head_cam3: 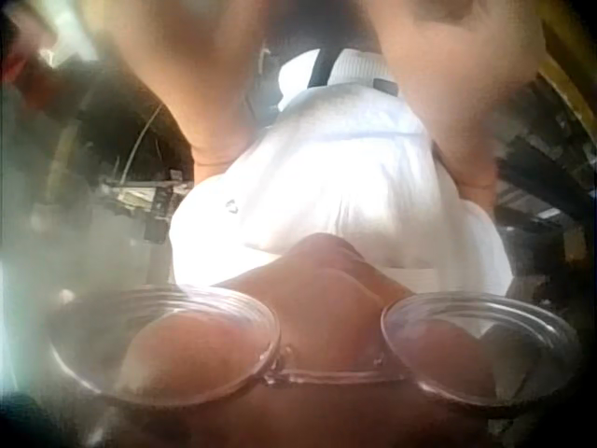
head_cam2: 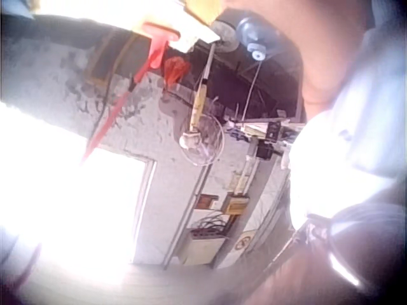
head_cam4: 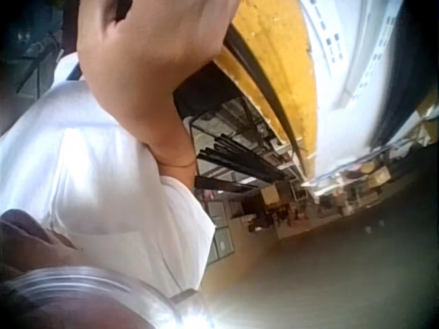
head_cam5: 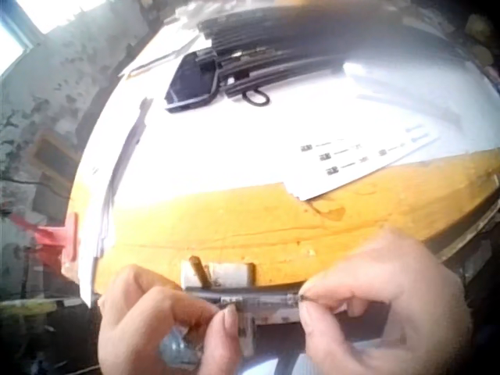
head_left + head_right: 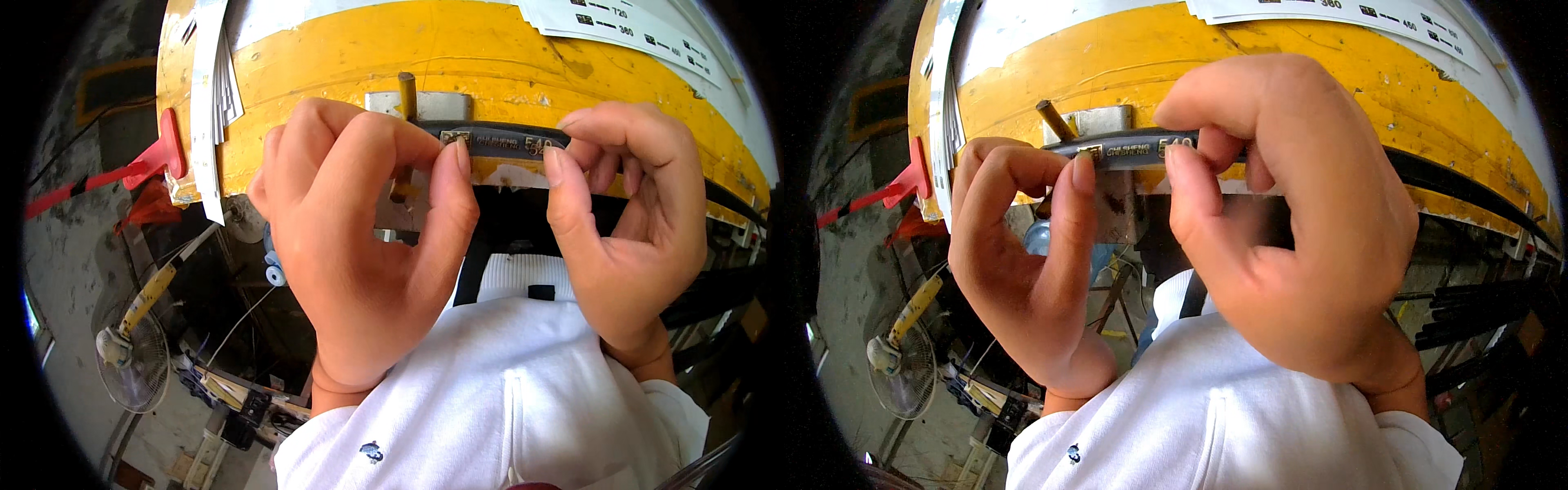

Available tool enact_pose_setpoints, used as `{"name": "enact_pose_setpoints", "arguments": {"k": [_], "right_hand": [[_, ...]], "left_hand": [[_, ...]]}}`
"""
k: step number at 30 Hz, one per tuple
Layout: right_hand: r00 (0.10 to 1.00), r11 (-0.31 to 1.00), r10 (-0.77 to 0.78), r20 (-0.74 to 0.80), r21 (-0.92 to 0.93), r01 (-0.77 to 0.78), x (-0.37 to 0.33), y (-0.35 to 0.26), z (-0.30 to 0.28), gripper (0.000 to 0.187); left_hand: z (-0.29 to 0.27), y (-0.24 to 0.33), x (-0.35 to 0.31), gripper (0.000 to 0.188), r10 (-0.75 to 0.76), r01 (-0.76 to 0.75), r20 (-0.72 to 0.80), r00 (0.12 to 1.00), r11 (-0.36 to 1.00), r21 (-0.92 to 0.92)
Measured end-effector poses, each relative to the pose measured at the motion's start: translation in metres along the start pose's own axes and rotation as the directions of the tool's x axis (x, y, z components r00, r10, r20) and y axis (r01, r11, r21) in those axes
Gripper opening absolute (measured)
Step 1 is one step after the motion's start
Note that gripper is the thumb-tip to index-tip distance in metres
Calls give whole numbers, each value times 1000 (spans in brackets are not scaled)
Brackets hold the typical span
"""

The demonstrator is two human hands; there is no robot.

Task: The person repeatedly picks up black cylindrical pipes, applies small rectangular labels to their surfaces, and places them on a yellow workbench. The person also handles sheets of labels and a red-handled tool during the process.

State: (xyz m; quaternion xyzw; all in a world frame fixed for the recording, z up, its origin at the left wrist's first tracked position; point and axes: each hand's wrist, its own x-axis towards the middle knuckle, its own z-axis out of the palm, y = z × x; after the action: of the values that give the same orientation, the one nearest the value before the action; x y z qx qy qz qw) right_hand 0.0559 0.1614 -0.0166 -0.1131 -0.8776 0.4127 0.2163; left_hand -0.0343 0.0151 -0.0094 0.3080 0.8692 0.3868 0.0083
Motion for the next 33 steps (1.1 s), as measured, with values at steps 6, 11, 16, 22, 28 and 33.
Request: {"name": "enact_pose_setpoints", "arguments": {"k": [6, 11, 16, 22, 28, 33], "right_hand": [[999, 999, -32, 5, 9, 32, -2, 5, 4, 41], [1000, 1000, -6, -7, 18, 6, -2, 4, 5, 44], [1000, 1000, -4, 13, 10, 4, -1, 3, 3, 46], [1000, 999, 24, 3, -21, -24, -2, -1, 4, 47], [1000, 998, 11, 12, -55, -11, -1, 1, 3, 47], [999, 998, 6, 46, -67, -3, 0, 0, 1, 47]], "left_hand": [[1, -2, 2, 18, 3, -3, 13, 1000, 1000, 23], [1, 0, 4, 19, -24, 23, 26, 999, 1000, 21], [-2, -1, 4, 20, -8, 5, 43, 999, 998, 57], [0, 0, 4, 20, -17, 16, 33, 999, 1000, 21], [2, -1, 4, 20, -10, 9, 32, 999, 1000, 22], [0, -1, 3, 20, -19, 18, 39, 999, 999, 27]]}}
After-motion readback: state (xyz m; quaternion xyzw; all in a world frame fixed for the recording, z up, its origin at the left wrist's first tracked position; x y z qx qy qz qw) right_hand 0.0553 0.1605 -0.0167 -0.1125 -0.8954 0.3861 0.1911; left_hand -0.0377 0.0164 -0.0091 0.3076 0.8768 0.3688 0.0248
